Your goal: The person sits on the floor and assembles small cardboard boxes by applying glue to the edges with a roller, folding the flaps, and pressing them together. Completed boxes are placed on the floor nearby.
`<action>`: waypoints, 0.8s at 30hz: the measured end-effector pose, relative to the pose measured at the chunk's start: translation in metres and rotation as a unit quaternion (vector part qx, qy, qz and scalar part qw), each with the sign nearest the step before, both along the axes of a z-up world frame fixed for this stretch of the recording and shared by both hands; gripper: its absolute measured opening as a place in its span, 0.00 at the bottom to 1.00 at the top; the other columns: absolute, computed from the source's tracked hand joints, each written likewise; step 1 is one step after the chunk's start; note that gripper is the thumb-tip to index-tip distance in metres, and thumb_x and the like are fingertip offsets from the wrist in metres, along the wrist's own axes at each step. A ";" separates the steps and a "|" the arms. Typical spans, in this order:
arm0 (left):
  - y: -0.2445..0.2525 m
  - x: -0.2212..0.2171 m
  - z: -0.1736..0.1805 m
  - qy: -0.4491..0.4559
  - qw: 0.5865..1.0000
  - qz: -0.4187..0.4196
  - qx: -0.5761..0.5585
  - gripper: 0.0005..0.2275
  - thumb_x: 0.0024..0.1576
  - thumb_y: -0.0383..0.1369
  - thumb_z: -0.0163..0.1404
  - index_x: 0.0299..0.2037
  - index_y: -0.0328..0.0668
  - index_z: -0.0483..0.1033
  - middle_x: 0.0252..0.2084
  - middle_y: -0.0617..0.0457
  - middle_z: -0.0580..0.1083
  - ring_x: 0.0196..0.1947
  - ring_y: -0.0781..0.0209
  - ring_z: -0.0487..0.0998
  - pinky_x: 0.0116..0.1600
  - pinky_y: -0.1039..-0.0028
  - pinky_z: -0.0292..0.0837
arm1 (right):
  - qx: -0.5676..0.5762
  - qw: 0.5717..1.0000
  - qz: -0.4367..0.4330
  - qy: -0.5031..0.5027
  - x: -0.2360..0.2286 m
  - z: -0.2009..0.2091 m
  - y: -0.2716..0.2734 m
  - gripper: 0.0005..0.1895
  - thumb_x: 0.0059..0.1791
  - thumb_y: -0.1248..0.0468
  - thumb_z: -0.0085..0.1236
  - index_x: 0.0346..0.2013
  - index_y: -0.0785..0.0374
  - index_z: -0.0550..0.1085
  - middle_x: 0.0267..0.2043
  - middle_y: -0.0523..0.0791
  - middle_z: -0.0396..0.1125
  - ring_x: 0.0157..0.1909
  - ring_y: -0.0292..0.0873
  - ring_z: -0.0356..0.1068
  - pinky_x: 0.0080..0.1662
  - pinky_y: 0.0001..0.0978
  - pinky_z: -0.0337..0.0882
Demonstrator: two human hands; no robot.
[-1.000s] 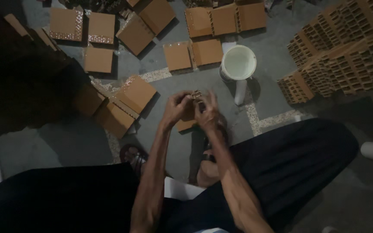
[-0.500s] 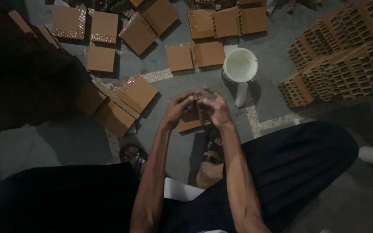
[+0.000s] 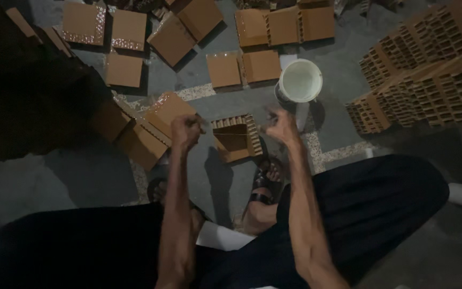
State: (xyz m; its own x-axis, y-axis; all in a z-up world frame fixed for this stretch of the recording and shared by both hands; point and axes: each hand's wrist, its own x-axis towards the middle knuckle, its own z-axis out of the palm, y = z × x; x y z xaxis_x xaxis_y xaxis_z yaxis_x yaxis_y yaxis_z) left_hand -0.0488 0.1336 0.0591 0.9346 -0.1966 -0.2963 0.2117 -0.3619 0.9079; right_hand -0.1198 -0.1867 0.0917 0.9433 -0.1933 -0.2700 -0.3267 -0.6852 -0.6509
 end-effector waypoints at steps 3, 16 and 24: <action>-0.012 -0.004 -0.001 0.019 1.000 0.014 0.015 0.21 0.54 0.20 0.45 0.58 0.39 0.77 0.32 0.48 0.80 0.22 0.66 0.79 0.25 0.73 0.74 | 0.008 0.997 0.003 0.076 0.008 0.002 0.003 0.57 0.27 0.53 0.81 0.68 0.56 0.66 0.51 0.48 0.73 0.53 0.50 0.72 0.52 0.44 0.72; -0.026 -0.060 -0.126 0.396 0.825 0.151 -0.373 0.25 0.61 0.27 0.46 0.71 0.40 0.63 0.32 0.50 0.75 0.27 0.63 0.76 0.28 0.78 0.72 | 0.188 0.955 -0.069 0.217 0.001 -0.038 0.005 0.41 0.31 0.61 0.78 0.59 0.62 0.77 0.46 0.45 0.78 0.46 0.43 0.75 0.50 0.36 0.73; -0.081 -0.078 -0.036 -0.207 0.947 0.244 0.020 0.24 0.57 0.31 0.55 0.63 0.33 0.64 0.63 0.41 0.64 0.66 0.42 0.64 0.72 0.47 0.57 | 0.216 0.959 -0.036 0.183 -0.003 -0.018 0.012 0.37 0.33 0.65 0.75 0.58 0.58 0.78 0.50 0.46 0.78 0.50 0.42 0.75 0.54 0.33 0.70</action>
